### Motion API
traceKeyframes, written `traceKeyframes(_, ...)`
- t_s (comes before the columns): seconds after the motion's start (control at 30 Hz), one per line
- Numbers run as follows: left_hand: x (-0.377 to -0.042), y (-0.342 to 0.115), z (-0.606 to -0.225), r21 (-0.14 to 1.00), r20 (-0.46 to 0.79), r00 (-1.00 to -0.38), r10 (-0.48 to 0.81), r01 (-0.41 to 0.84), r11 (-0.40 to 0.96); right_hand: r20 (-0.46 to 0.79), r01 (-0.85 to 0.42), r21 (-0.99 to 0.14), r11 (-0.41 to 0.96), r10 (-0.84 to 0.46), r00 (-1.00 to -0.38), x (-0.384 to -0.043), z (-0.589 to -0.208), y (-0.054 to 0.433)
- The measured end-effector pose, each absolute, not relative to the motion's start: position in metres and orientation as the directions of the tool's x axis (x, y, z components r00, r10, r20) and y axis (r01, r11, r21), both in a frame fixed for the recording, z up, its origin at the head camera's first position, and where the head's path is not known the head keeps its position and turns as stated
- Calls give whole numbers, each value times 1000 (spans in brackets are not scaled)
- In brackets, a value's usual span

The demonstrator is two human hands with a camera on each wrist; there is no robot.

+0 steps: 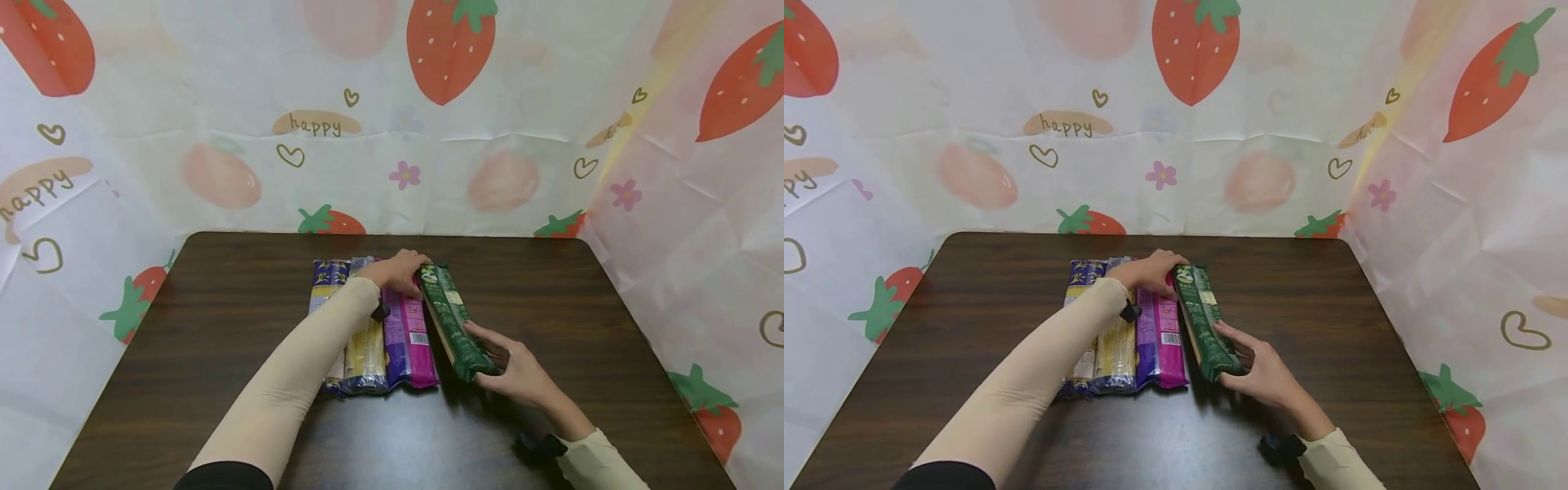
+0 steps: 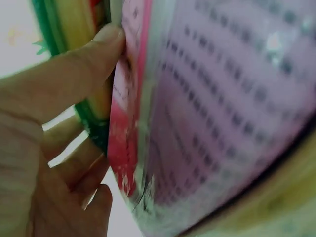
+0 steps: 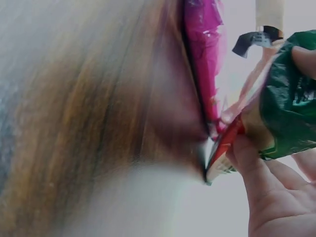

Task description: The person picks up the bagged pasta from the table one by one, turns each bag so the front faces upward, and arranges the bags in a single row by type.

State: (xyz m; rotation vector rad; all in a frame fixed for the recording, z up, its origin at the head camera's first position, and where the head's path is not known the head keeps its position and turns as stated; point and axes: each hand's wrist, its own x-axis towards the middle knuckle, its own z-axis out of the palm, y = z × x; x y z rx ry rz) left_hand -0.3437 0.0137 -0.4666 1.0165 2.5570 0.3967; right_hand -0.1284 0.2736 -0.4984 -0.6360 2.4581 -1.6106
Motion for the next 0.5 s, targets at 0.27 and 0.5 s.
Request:
traceKeyframes(0.27,-344,10,-474,480,-115,-716,688,567,670,192,-300,-932,202,-424,-885,-126,-495,272)
traceKeyframes(0.5,-345,2,-474,610,-72,-745,663,493,620,234,-322,-935,149,-421,-876,-125,-493,270)
